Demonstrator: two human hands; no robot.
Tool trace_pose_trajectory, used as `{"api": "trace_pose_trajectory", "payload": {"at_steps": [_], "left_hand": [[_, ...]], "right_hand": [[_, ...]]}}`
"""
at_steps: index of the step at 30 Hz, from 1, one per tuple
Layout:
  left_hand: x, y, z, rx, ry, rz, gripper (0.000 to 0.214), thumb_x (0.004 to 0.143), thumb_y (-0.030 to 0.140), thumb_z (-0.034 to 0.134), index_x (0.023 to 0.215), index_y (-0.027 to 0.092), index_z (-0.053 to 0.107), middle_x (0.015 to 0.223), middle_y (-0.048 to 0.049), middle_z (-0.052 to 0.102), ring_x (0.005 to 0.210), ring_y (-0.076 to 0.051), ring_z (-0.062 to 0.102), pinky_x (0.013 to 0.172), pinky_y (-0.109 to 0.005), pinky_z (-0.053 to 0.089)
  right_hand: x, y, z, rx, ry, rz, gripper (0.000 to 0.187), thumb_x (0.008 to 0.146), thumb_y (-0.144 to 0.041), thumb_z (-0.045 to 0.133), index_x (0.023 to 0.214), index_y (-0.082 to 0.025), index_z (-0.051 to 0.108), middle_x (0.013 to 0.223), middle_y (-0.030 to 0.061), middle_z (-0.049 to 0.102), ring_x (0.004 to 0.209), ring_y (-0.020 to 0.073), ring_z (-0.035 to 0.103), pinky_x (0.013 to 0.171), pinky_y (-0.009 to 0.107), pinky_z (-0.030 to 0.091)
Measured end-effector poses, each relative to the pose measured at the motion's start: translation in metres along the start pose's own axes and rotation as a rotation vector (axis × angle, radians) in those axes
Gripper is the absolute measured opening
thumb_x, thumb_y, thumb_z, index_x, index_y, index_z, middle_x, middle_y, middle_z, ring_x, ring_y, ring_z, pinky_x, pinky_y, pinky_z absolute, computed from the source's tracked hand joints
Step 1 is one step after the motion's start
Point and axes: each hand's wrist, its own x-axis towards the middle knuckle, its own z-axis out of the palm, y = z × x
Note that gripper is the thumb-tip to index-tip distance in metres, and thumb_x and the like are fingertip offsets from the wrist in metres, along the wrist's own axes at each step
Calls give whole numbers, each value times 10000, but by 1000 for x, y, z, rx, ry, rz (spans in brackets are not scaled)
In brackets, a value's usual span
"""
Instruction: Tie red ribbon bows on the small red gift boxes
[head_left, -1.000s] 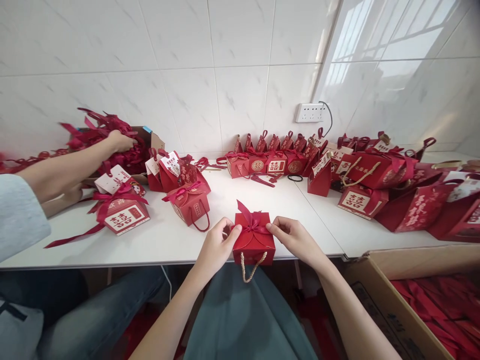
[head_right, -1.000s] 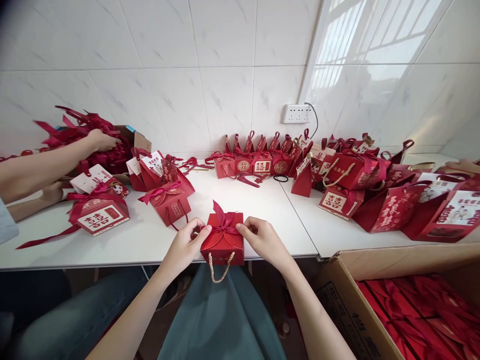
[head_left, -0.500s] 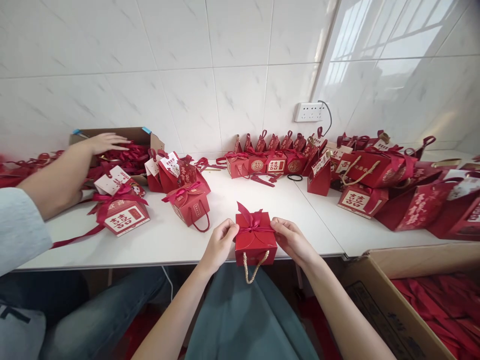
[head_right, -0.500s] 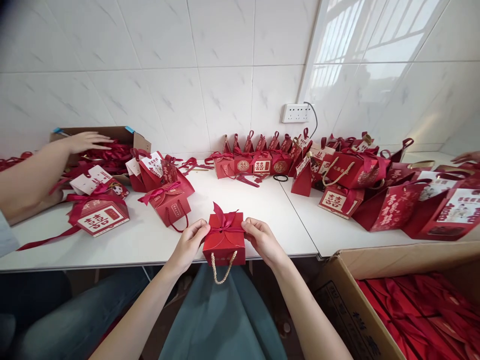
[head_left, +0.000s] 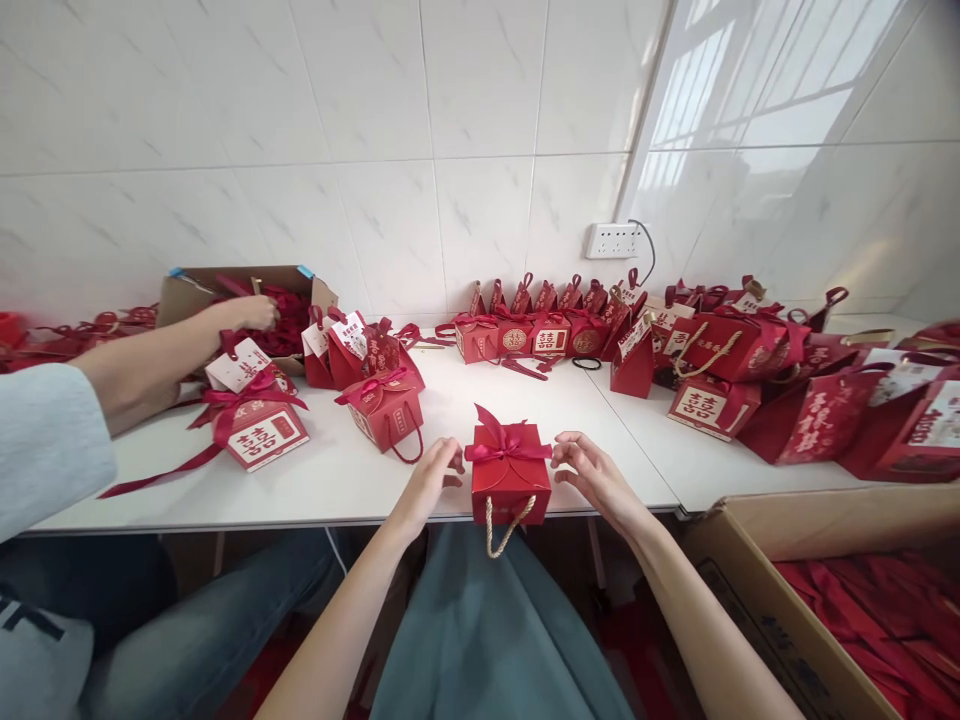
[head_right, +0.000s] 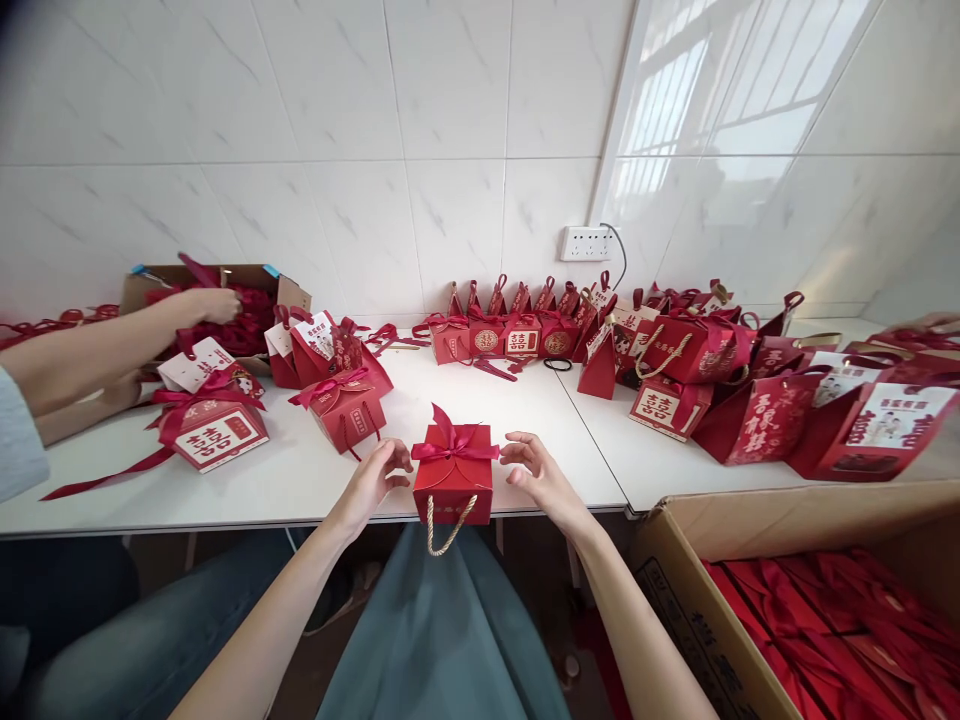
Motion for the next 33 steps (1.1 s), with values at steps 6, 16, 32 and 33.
{"api": "trace_pose_trajectory", "payload": {"at_steps": [6, 16, 32, 33], "left_hand": [[-10, -16, -11, -46, -104, 125, 376, 687, 210, 521, 1063, 214, 511, 1171, -78, 558, 1117, -231, 492, 811, -323, 438], [-20, -3, -11, 46, -279, 229, 481, 729, 182, 532, 1208, 217, 514, 1277, -106, 523, 1171, -275, 483, 863, -366, 457], [23, -21, 18, 12, 106, 140, 155, 685, 261, 541, 747, 157, 637, 722, -29, 642, 703, -166, 608, 662, -288, 469], [23, -23, 18, 15, 98, 129, 146, 681, 253, 544, 735, 156, 639, 730, -28, 644, 697, -163, 609, 669, -289, 471]], "right_hand": [[-13, -4, -1, -416, -241, -62, 1038, 607, -408, 794, 1404, -335, 134, 1504, 113, 113, 1353, 294, 225, 1020, 488, 318], [7, -28, 21, -313, -125, 62, 890, 689, -415, 728, 1380, -241, 195, 1310, 140, 447, 1187, 264, 458, 991, 474, 372], [5, -66, 29, 530, -90, 427, 548, 816, -632, 399, 1108, -180, 499, 1057, 109, 615, 934, 194, 618, 815, 319, 520], [4, -66, 29, 521, -106, 415, 530, 815, -620, 414, 1106, -185, 497, 1061, 105, 615, 943, 198, 617, 829, 325, 517]]}}
